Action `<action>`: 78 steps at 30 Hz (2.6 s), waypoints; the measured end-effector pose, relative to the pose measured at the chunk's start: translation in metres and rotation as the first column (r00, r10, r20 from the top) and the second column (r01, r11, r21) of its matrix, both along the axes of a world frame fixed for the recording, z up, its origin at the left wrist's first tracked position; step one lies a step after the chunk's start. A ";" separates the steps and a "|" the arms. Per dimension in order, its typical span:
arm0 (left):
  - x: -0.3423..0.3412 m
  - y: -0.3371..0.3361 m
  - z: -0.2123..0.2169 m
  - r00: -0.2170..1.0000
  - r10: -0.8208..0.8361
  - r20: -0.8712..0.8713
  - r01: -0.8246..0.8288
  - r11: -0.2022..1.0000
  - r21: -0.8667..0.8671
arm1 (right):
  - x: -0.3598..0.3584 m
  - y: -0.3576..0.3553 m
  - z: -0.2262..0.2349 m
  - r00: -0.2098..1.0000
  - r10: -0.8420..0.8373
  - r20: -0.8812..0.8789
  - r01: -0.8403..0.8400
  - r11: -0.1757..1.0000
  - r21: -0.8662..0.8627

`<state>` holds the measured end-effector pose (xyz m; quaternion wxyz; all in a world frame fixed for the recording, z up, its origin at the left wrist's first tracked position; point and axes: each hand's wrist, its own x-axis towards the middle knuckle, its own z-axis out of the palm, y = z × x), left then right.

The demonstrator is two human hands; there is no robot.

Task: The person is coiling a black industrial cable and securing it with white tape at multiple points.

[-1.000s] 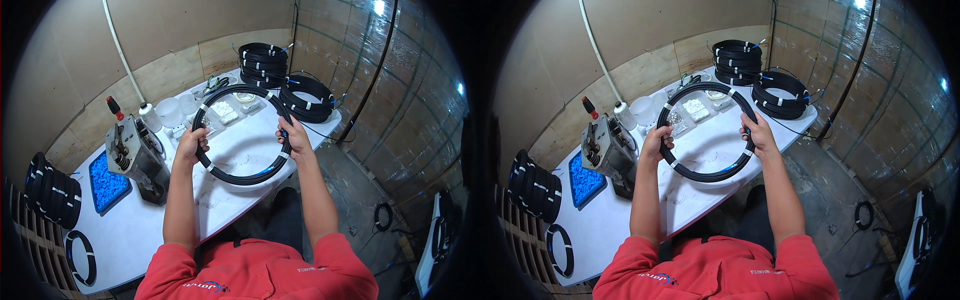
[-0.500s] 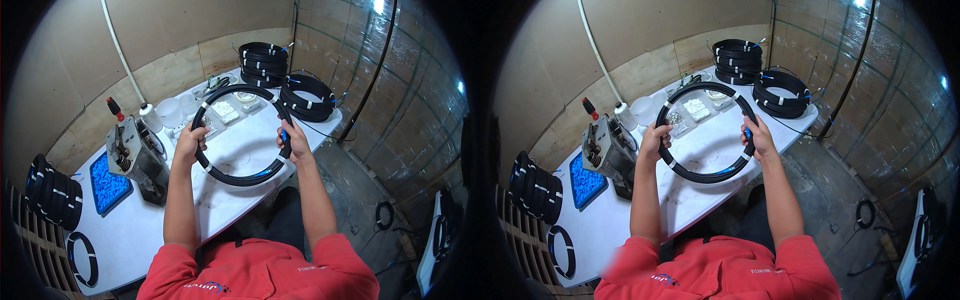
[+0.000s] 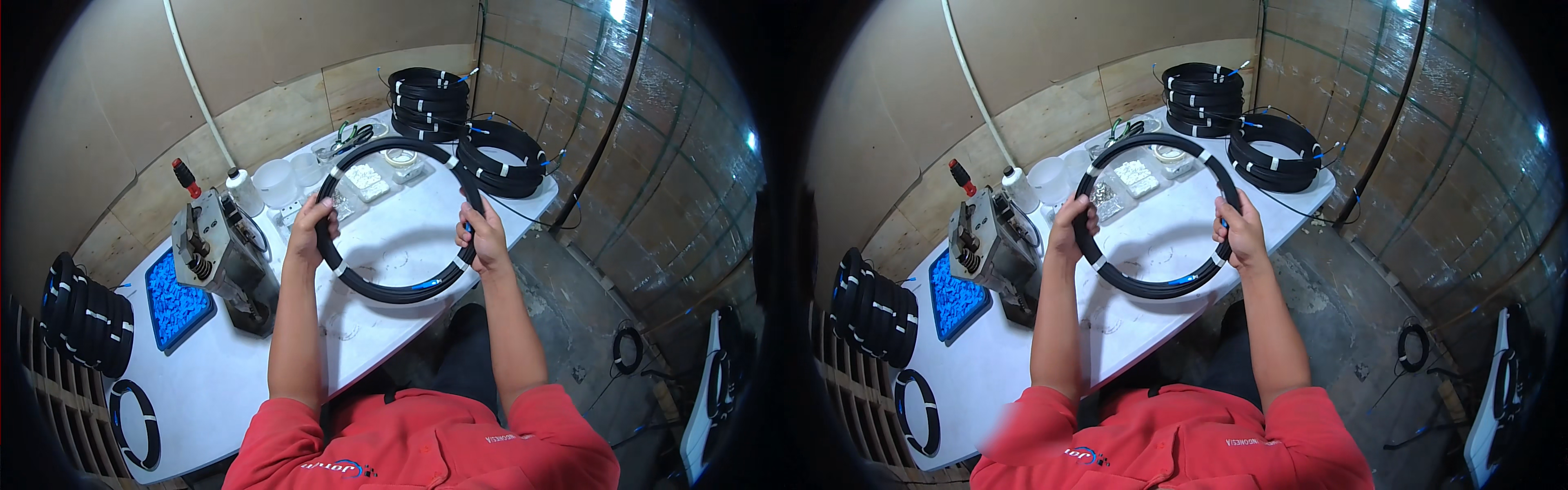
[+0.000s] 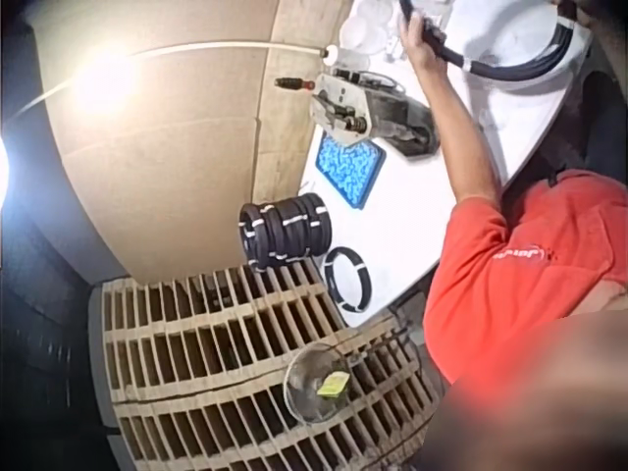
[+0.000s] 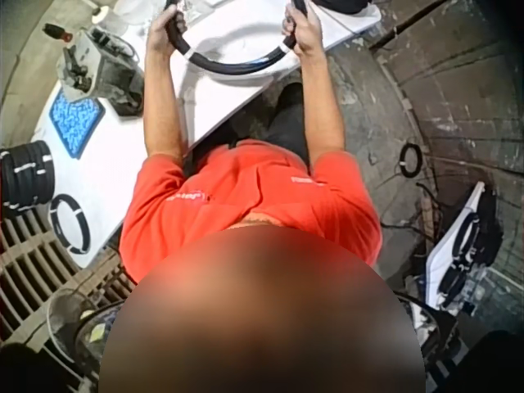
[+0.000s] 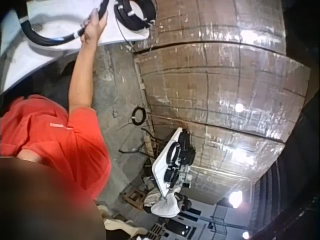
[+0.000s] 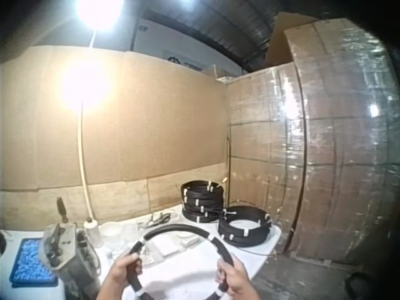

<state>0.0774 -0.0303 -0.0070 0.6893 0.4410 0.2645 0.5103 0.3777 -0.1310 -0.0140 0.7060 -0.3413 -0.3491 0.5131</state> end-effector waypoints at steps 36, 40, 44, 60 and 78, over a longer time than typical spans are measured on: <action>0.036 -0.025 -0.016 0.820 0.492 -0.292 -0.492 0.867 0.080 | -0.002 0.000 0.001 0.999 -0.034 0.034 0.031 0.997 0.076; 0.032 -0.014 -0.015 0.763 0.519 -0.386 -0.527 0.845 0.093 | -0.012 -0.005 -0.006 0.998 -0.022 0.051 0.014 0.989 0.149; 0.028 -0.006 -0.022 0.719 0.565 -0.404 -0.568 0.813 0.125 | -0.020 -0.008 -0.012 0.996 -0.030 0.081 0.013 0.979 0.203; 0.027 0.002 -0.023 0.483 0.719 -0.499 -0.600 0.687 0.409 | -0.019 0.003 -0.029 0.992 -0.098 0.079 0.079 0.973 0.216; 0.031 -0.014 -0.005 0.316 0.786 -0.531 -0.531 0.611 0.588 | -0.017 0.006 -0.033 0.992 -0.113 0.057 0.098 0.971 0.219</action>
